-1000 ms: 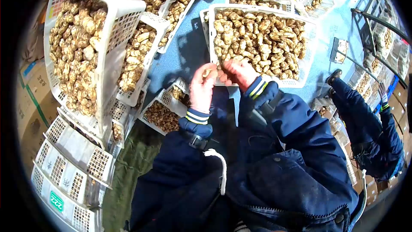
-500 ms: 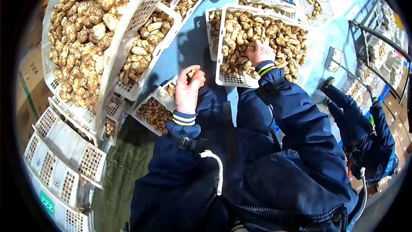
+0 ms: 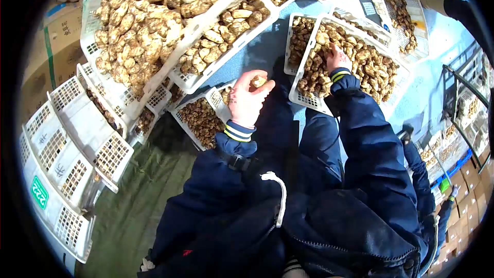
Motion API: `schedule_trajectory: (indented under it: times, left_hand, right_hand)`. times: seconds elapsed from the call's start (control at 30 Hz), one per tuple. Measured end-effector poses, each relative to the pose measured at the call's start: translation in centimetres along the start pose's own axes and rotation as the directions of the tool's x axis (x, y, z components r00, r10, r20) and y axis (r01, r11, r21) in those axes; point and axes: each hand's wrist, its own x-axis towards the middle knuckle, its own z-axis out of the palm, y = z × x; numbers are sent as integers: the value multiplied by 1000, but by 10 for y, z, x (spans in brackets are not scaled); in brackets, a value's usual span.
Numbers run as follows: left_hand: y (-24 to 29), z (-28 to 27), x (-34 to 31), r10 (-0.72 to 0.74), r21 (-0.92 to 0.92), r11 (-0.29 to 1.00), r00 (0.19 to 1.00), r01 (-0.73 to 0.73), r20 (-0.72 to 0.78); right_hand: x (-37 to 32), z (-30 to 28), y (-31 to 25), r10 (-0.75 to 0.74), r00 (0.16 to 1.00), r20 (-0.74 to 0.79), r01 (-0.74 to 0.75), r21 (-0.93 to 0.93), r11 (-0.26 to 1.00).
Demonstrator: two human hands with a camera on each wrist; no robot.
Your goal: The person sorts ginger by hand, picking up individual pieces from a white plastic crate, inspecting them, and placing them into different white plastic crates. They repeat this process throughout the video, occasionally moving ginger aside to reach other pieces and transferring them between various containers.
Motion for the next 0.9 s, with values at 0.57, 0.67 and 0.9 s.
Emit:
schedule_trajectory:
  times: [0.57, 0.67, 0.9]
  left_hand:
    - [30, 23, 2, 465, 520, 755, 885, -399, 4]
    - [24, 15, -8, 280, 336, 896, 957, -289, 76]
    - [69, -130, -52, -219, -442, 897, 879, 10, -424]
  right_hand:
    - [-61, -17, -18, -280, 959, -54, 208, 803, 558]
    - [-52, -31, 2, -190, 981, 47, 133, 550, 825]
    - [-26, 18, 92, -329, 941, 80, 179, 707, 684]
